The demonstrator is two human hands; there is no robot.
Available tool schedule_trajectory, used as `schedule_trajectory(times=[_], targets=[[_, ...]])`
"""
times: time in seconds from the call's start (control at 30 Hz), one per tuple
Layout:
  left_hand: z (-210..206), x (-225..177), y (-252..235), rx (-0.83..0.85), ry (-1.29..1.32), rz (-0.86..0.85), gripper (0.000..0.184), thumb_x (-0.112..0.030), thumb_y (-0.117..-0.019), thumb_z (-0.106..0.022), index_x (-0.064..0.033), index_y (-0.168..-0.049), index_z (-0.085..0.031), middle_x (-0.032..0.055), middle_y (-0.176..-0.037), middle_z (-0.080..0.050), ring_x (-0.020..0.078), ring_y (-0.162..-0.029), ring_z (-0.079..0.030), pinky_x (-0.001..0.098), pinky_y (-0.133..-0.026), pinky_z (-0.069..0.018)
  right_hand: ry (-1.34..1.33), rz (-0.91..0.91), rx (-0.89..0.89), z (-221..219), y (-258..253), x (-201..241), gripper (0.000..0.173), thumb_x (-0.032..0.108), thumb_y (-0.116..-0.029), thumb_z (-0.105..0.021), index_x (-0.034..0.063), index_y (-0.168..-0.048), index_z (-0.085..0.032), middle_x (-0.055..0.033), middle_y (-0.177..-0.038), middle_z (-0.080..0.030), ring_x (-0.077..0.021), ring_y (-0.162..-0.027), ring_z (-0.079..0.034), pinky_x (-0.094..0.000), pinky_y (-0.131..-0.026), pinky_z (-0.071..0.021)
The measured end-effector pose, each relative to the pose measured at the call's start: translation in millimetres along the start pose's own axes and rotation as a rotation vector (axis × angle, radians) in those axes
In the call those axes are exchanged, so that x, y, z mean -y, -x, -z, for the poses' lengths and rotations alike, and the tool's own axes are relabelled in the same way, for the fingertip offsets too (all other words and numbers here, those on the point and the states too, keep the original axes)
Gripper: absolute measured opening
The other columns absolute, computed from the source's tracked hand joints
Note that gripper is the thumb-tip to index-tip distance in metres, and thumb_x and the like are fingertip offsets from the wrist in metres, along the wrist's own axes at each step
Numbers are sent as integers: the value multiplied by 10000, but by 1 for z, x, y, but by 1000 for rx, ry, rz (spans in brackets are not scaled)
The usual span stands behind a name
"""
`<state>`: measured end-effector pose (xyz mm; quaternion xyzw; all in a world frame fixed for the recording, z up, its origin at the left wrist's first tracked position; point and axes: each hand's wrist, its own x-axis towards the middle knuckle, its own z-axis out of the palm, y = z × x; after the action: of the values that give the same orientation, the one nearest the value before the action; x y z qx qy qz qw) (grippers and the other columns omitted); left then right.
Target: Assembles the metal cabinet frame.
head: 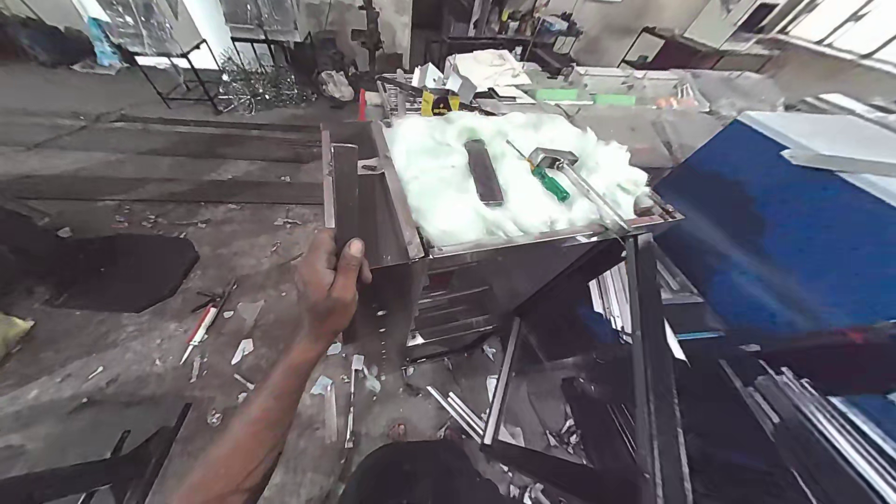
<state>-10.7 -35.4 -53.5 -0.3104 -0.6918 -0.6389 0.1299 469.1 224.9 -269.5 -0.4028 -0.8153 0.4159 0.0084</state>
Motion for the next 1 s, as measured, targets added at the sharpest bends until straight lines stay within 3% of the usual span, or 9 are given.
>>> schedule_trajectory(times=[0.03, 0.1, 0.17, 0.27, 0.43, 0.57, 0.7, 0.77, 1.0], targets=[[0, 0, 0, -4, -1, 4, 264, -322, -1083, -471, -82, -1127, -571, -16, -688, -640, 141, -551, -630, 325, -519, -580, 28, -39, 64, -5, -7, 30, 372, 286, -1013, -612, -21, -1214, -678, -164, -1108, -712, -183, -1006, -672, -414, -956, -532], [-1, 0, 1, 0, -7, 6, 265, -322, -1082, -475, -80, -1132, -568, -19, -691, -639, 137, -558, -634, 323, -529, -584, -25, 2, 157, -20, -16, 81, 349, 232, -1023, -592, -37, -1233, -664, -156, -1116, -702, -148, -997, -649, -364, -955, -519], [-2, 0, 1, -8, -18, -6, 273, -328, -1080, -476, -80, -1136, -574, -23, -688, -644, 134, -557, -638, 328, -531, -590, -125, 131, 185, -41, -37, 93, 305, 197, -992, -618, -4, -1215, -674, -106, -1119, -719, -106, -1050, -663, -333, -997, -524], [-1, -1, 1, -1, -2, -12, 267, -298, -1083, -473, -62, -1161, -569, -14, -705, -645, 139, -573, -640, 331, -551, -596, -317, 282, 258, -71, -69, 119, 199, 139, -1014, -574, 52, -1130, -711, -6, -1028, -739, -47, -984, -684, -283, -940, -565], [1, -1, -1, 37, -7, -51, 263, -291, -1089, -463, -47, -1142, -545, -9, -718, -644, 127, -577, -628, 305, -551, -579, -345, 357, 428, -105, -117, 164, 261, 235, -1048, -544, 36, -1108, -702, -45, -966, -720, -109, -889, -684, -345, -865, -577], [3, -1, -1, 46, -24, -38, 251, -261, -1089, -454, -40, -1161, -551, 2, -716, -652, 143, -583, -638, 320, -570, -588, -340, 362, 403, -130, -148, 191, 276, 277, -1063, -517, 71, -1102, -697, -38, -905, -689, -126, -790, -651, -363, -762, -568], [2, -2, -2, 52, -19, -54, 235, -238, -1091, -446, -39, -1164, -548, -6, -707, -639, 132, -587, -631, 312, -581, -585, -433, 386, 377, -149, -172, 212, 279, 249, -1068, -499, 70, -1151, -696, -39, -1062, -726, -128, -982, -685, -366, -921, -568], [2, -2, -2, 46, -24, -55, 236, -238, -1088, -449, -38, -1161, -550, -7, -693, -636, 132, -576, -628, 309, -575, -582, -424, 349, 349, -157, -181, 223, 279, 242, -1070, -495, 79, -1159, -702, -31, -1084, -731, -127, -1012, -683, -370, -942, -560], [0, -1, -2, 36, -36, -64, 231, -255, -1094, -448, -48, -1112, -548, -7, -689, -634, 130, -573, -626, 304, -567, -577, -438, 294, 230, -172, -204, 252, 287, 292, -1063, -526, 82, -1045, -722, -25, -950, -725, -130, -870, -673, -389, -828, -560]])
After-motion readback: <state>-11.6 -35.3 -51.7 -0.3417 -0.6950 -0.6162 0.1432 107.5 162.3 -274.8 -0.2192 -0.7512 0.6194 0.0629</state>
